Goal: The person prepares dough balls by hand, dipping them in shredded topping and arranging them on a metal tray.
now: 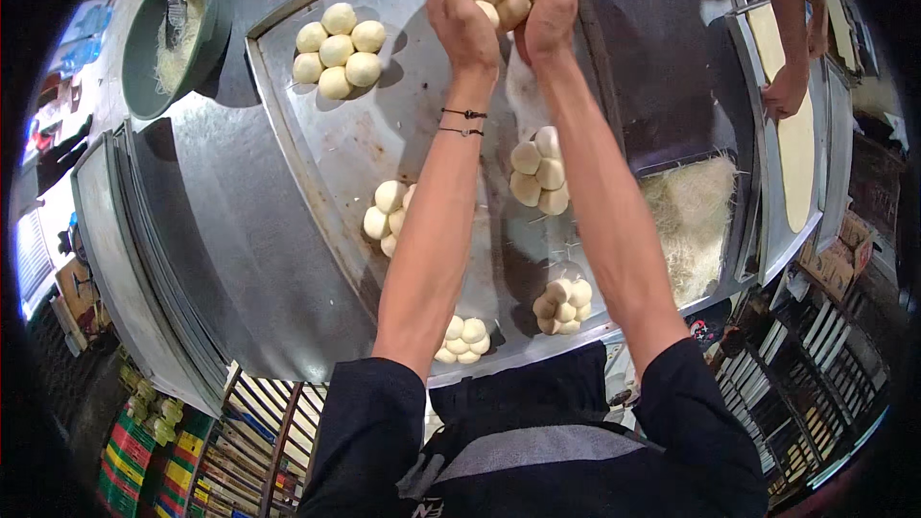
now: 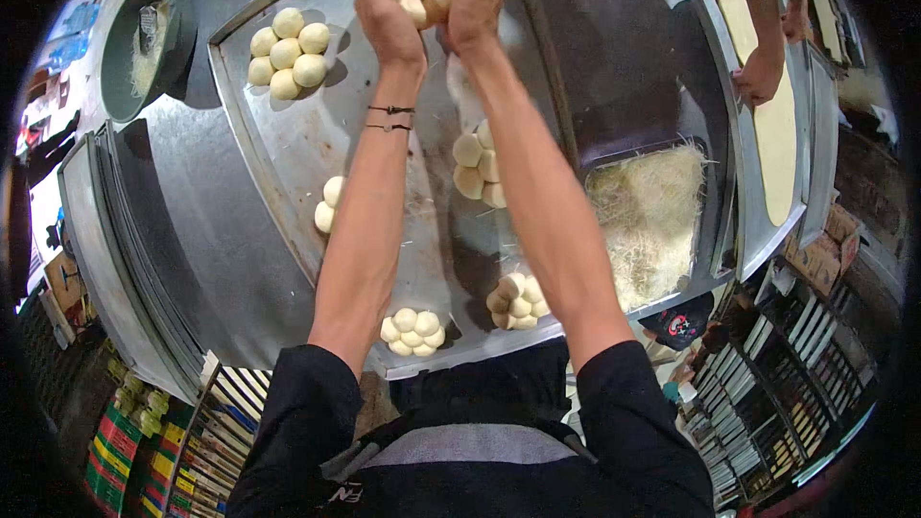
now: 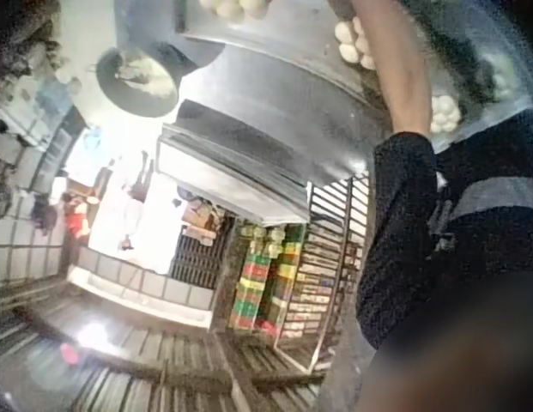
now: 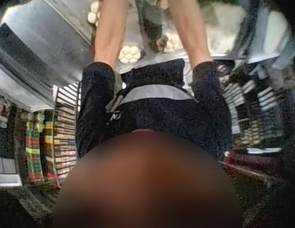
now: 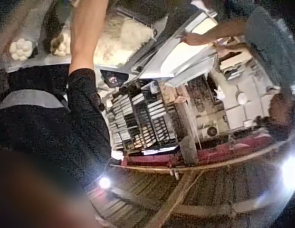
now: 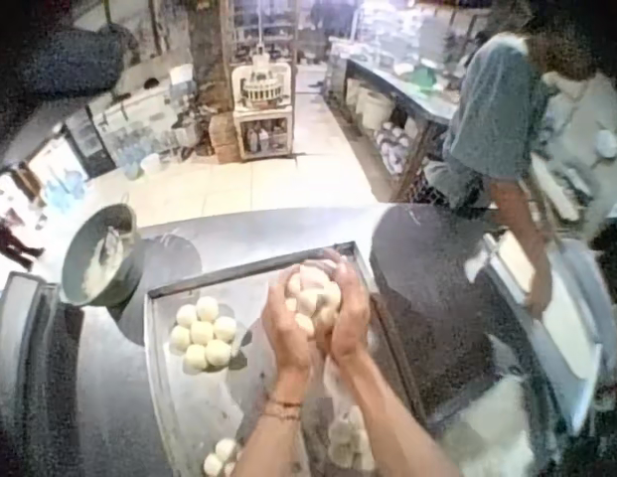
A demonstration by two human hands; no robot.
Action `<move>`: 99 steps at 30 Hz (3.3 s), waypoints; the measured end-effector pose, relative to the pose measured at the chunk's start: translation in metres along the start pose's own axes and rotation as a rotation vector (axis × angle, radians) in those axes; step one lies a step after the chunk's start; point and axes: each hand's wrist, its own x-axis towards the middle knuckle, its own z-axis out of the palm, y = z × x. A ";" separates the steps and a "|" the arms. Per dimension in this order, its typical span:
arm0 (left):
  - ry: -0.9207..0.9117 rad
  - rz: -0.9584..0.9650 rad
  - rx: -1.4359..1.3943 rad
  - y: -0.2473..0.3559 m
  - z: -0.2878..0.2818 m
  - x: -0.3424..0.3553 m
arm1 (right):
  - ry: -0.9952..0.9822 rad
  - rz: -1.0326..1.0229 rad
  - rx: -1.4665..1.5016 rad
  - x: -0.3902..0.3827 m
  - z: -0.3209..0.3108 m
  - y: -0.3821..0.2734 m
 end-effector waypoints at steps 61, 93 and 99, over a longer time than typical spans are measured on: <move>0.204 0.163 1.082 0.007 -0.219 -0.125 | -0.390 -0.170 -1.532 0.015 -0.072 -0.034; -0.224 -0.076 1.610 0.045 -0.482 0.085 | 1.285 0.340 -0.799 -0.340 0.004 0.155; -0.220 -0.962 0.705 0.064 -0.421 -0.003 | 1.542 0.022 -0.516 -0.360 -0.051 0.113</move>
